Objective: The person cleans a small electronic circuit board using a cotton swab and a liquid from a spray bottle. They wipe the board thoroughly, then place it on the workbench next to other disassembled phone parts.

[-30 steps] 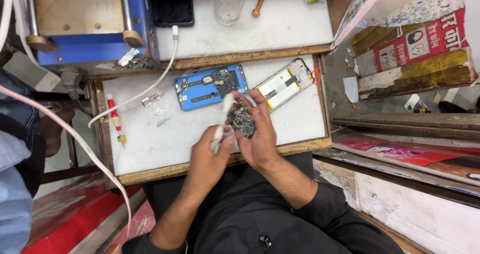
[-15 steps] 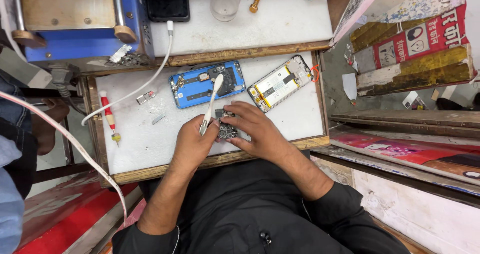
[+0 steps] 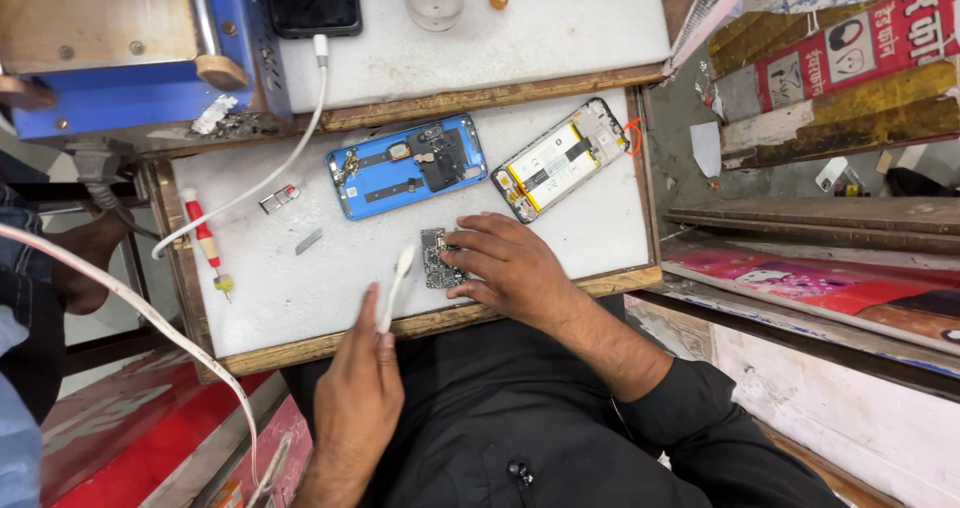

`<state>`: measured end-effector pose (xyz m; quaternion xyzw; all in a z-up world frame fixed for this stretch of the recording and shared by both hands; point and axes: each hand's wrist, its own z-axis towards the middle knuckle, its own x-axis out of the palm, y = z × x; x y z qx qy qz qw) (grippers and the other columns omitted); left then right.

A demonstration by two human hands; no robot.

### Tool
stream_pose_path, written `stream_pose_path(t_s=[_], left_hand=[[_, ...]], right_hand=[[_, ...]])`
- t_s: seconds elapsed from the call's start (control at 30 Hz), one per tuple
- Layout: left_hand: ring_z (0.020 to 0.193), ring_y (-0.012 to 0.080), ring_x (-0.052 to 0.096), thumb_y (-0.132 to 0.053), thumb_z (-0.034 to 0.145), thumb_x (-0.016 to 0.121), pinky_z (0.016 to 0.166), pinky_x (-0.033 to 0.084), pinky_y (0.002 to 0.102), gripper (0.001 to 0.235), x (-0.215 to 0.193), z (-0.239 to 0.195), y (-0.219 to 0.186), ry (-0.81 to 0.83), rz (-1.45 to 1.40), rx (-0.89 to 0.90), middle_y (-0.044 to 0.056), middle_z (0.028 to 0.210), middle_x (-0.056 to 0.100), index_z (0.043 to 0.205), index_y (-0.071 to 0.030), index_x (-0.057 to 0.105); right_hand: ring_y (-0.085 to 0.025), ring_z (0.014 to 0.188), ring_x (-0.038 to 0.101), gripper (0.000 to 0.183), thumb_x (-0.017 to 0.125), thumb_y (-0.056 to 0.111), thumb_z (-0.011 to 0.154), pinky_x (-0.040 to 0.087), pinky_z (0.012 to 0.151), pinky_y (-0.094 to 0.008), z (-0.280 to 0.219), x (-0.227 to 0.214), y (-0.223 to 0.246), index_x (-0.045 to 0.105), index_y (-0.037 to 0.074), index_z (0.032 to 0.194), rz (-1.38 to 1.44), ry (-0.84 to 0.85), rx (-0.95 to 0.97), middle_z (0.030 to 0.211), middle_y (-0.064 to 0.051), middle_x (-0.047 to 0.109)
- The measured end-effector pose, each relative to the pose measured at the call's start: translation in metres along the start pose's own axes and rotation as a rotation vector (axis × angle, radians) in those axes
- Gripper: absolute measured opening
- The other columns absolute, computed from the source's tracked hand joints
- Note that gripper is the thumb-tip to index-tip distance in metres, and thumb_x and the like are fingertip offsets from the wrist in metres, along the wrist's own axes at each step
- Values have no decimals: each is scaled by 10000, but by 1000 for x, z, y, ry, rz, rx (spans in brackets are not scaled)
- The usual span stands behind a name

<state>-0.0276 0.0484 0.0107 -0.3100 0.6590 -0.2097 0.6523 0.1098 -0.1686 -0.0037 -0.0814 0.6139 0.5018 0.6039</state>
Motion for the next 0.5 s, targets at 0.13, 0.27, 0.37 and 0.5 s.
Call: stream_pose_path(t_s=[0.13, 0.27, 0.37, 0.5], left_hand=[[678, 314, 704, -151, 975, 576, 580, 584, 436, 585, 9, 6, -7, 106, 126, -17, 101, 859, 682, 1546, -202, 460], [570, 281, 670, -137, 919, 628, 512, 569, 417, 664, 16, 21, -19, 179, 310, 8, 76, 746, 619, 1551, -217, 441], [525, 274, 661, -145, 904, 641, 466, 563, 417, 702, 15, 21, -28, 203, 409, -30, 81, 733, 610, 1563, -227, 414], [516, 280, 659, -158, 876, 643, 445, 557, 429, 744, 16, 21, -40, 150, 401, 9, 93, 728, 619, 1575, -207, 392]], right_hand=[[-266, 1359, 559, 476, 875, 279, 778, 453, 1161, -495, -2, 3, 5, 726, 129, 1204, -23, -15, 31, 1313, -36, 678], [-265, 1393, 540, 433, 862, 236, 815, 419, 1195, -518, -6, 6, 8, 718, 120, 1206, -19, -8, 81, 1343, -38, 668], [-260, 1394, 533, 433, 856, 234, 818, 406, 1196, -524, -7, 8, 8, 719, 123, 1214, 4, 5, 107, 1350, -40, 663], [-260, 1400, 531, 439, 860, 247, 800, 407, 1199, -526, -7, 4, 6, 726, 136, 1203, 23, 9, 107, 1344, -34, 670]])
